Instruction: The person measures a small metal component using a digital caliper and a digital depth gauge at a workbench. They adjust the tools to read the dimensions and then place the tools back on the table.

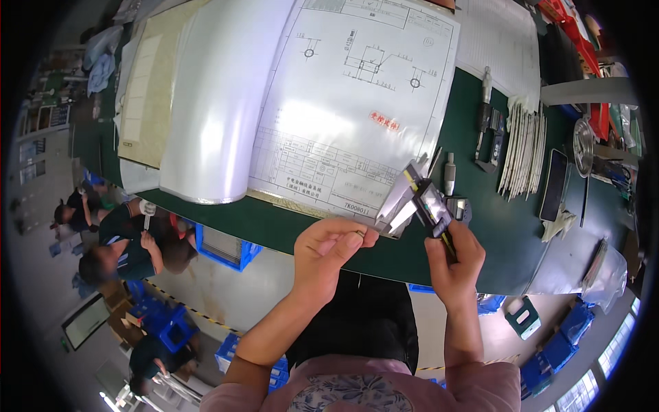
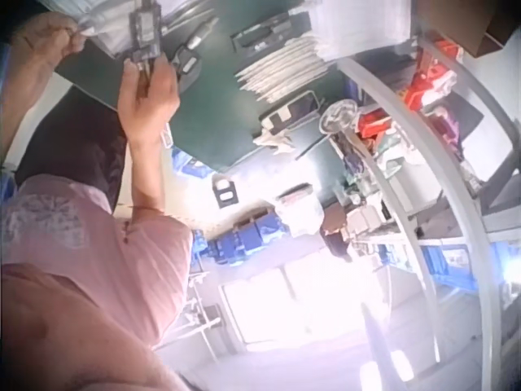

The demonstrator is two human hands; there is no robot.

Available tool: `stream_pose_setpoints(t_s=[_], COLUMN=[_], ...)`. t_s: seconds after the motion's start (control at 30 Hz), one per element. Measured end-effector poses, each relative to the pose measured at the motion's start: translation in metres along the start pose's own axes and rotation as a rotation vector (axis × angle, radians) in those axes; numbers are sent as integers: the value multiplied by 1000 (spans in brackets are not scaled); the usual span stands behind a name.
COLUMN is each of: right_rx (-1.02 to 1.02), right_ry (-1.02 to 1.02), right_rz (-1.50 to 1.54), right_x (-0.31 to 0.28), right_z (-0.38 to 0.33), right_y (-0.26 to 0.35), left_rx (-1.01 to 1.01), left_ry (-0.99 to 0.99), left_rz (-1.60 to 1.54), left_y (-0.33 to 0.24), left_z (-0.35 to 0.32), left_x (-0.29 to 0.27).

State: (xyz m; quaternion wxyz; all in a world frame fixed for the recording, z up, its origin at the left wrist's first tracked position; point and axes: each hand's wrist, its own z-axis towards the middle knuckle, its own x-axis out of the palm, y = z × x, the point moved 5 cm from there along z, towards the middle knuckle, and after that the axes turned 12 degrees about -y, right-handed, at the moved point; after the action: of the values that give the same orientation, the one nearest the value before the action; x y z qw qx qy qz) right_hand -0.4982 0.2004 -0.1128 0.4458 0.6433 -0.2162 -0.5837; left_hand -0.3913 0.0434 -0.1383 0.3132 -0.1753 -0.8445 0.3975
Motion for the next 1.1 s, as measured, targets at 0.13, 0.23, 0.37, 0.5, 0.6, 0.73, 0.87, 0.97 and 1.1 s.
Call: stream_pose_setpoints(t_s=[0.13, 0.23, 0.37, 0.5, 0.6, 0.73, 0.87, 0.97, 1.1], right_rx=[-4, 3, 20, 25, 13, -51, -131, -173, -199], right_ry=[35, 19, 21, 21, -1, -28, -45, -48, -57], right_rz=[9, 4, 16, 6, -6, -59, -138, -181, -147], right_x=[2, 2, 4, 5, 5, 3, 0, -1, -1], right_z=[-1, -2, -3, -3, -2, 1, 5, 8, 8], right_y=[2, 1, 1, 2, 1, 3, 7, 10, 10], left_rx=[4, 0, 2, 8, 15, 28, -12, -38, -44], left_ry=[1, 14, 20, 2, -8, -16, 61, 84, 36], left_rz=[-35, -21, 12, 14, 14, 62, -21, -44, -18], left_y=[-2, -5, -7, -8, -6, -7, -5, -3, 0], left_z=[-2, -1, 0, 0, 0, 2, 3, 3, 5], left_x=[1, 4, 3, 3, 1, 2, 0, 1, -2])
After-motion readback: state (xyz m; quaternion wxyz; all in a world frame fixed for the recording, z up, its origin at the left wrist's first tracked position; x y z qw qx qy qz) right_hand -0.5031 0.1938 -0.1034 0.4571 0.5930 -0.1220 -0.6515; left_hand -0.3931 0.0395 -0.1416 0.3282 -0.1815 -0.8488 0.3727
